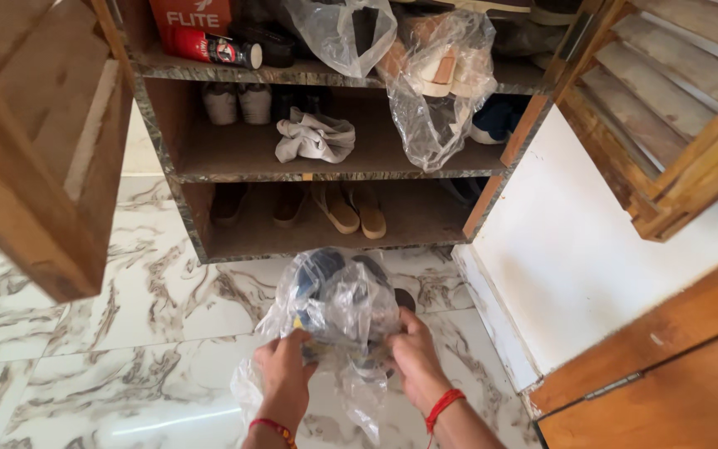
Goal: The person opens a shoe cabinet, retrieves a black shoe from a plastic bag, and uses a small black brush to scrub the shoe's upper and sole. They then place the shoe back into the bag and return it to the cabinet.
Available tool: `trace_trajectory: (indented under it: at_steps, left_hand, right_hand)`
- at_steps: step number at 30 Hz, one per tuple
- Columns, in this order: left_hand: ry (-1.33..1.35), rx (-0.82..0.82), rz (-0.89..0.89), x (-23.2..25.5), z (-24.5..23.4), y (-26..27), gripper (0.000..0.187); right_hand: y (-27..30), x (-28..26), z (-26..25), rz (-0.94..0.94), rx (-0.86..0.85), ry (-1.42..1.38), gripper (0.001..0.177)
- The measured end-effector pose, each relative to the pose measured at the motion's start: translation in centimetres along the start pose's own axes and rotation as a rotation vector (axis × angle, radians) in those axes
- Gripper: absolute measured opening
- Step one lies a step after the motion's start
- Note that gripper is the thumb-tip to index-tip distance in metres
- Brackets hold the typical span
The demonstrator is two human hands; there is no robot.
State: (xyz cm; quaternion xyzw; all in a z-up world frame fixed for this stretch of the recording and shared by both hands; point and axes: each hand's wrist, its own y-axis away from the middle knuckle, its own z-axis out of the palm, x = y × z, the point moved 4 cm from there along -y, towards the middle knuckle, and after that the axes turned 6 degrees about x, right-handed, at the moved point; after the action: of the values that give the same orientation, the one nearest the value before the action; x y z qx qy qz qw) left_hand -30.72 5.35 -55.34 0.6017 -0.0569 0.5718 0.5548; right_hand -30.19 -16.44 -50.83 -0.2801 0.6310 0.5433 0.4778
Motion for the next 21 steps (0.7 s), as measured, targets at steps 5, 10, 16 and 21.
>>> trace_trajectory:
  at_steps: [5, 10, 16, 21]
  left_hand:
    - [-0.414, 0.128, 0.117, -3.6, 0.6, -6.2, 0.078]
    - [-0.304, -0.287, -0.238, -4.2, 2.5, -5.6, 0.066]
    - [-0.353, -0.304, -0.232, 0.4, 5.8, -1.0, 0.051]
    - [-0.311, -0.226, -0.02, 5.6, 9.3, 1.6, 0.033]
  right_hand:
    - [-4.0, 1.2, 0.5, -0.361, -0.006, 0.271, 0.055]
    - [-3.4, 1.4, 2.4, 0.075, -0.118, 0.265, 0.061]
    - [-2.1, -1.5, 4.4, 0.204, -0.242, 0.2, 0.047]
    - [-1.5, -7.2, 4.9, 0.096, -0.198, 0.102, 0.04]
